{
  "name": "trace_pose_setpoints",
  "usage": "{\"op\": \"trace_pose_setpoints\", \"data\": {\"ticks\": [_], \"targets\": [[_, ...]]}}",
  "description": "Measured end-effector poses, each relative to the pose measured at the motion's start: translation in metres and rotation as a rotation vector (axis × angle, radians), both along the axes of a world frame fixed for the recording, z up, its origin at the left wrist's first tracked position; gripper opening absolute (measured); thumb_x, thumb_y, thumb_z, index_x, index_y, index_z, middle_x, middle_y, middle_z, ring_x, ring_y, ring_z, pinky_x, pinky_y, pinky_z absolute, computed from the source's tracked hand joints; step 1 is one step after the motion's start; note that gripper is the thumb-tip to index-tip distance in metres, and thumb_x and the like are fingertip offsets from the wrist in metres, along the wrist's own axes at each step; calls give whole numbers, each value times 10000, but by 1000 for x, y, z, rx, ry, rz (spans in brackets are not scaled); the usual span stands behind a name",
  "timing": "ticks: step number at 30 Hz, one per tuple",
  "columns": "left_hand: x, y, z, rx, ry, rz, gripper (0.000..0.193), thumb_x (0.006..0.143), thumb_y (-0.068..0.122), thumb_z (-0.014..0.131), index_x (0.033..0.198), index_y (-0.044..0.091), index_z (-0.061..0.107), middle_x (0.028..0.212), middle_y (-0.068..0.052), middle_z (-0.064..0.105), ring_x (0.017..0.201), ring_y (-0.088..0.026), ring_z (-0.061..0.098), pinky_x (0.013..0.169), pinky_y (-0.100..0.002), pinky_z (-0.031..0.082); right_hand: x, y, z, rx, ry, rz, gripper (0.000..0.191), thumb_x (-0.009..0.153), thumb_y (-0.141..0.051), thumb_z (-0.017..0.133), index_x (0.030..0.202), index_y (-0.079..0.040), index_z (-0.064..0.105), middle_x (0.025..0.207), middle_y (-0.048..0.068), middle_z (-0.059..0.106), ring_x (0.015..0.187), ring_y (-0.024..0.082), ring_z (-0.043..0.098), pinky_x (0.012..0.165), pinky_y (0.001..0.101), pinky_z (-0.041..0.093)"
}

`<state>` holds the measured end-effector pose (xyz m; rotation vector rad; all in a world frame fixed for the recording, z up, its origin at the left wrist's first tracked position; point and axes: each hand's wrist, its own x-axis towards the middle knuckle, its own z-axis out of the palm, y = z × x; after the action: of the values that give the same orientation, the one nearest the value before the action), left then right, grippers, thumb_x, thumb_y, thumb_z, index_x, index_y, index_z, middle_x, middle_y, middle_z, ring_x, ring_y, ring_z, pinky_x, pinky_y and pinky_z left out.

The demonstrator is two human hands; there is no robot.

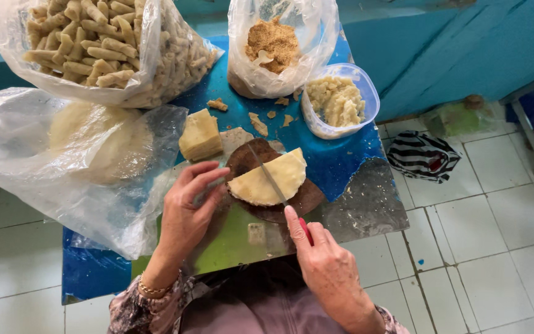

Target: The person cuts a round dough sheet into smaller pieces with a knife, pinches off small portions, rolls each portion between the fingers into a short cylinder, and places the finished cylinders into a plastic bag with others. The person works through several dough pieces one at a time on the table.

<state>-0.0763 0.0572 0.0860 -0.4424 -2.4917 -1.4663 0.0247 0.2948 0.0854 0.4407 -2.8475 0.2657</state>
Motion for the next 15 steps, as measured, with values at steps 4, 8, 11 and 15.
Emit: {"op": "trace_pose_setpoints", "data": {"ticks": [4,8,11,15], "targets": [[-7,8,19,-151,150,-78,275,883,89,750,1154,134,759,1301,-125,670,1162,-317,648,904,-386,539,0,6,-3,17,-29,28,699,872,0,607,1540,-68,412,880,70,557,747,199,657,517,331,561],[-16,17,32,-188,123,-39,217,894,101,750,1106,147,770,1262,-119,671,1124,-311,649,860,-374,557,-3,15,-2,-15,-77,45,732,857,6,595,1554,-67,385,872,75,557,739,207,669,516,331,568],[-15,28,30,-302,155,-72,207,885,112,748,1087,153,769,1209,-89,687,1098,-296,646,902,-401,535,-5,22,-1,-47,-108,76,730,852,-25,613,1547,-44,389,854,87,557,722,226,674,522,343,573],[0,54,9,-471,338,-178,294,834,148,763,1124,121,728,1189,-80,671,1140,-301,617,1022,-481,443,-12,31,-1,-77,-120,130,704,856,-50,633,1522,5,410,848,95,562,716,233,682,540,347,582]]}}
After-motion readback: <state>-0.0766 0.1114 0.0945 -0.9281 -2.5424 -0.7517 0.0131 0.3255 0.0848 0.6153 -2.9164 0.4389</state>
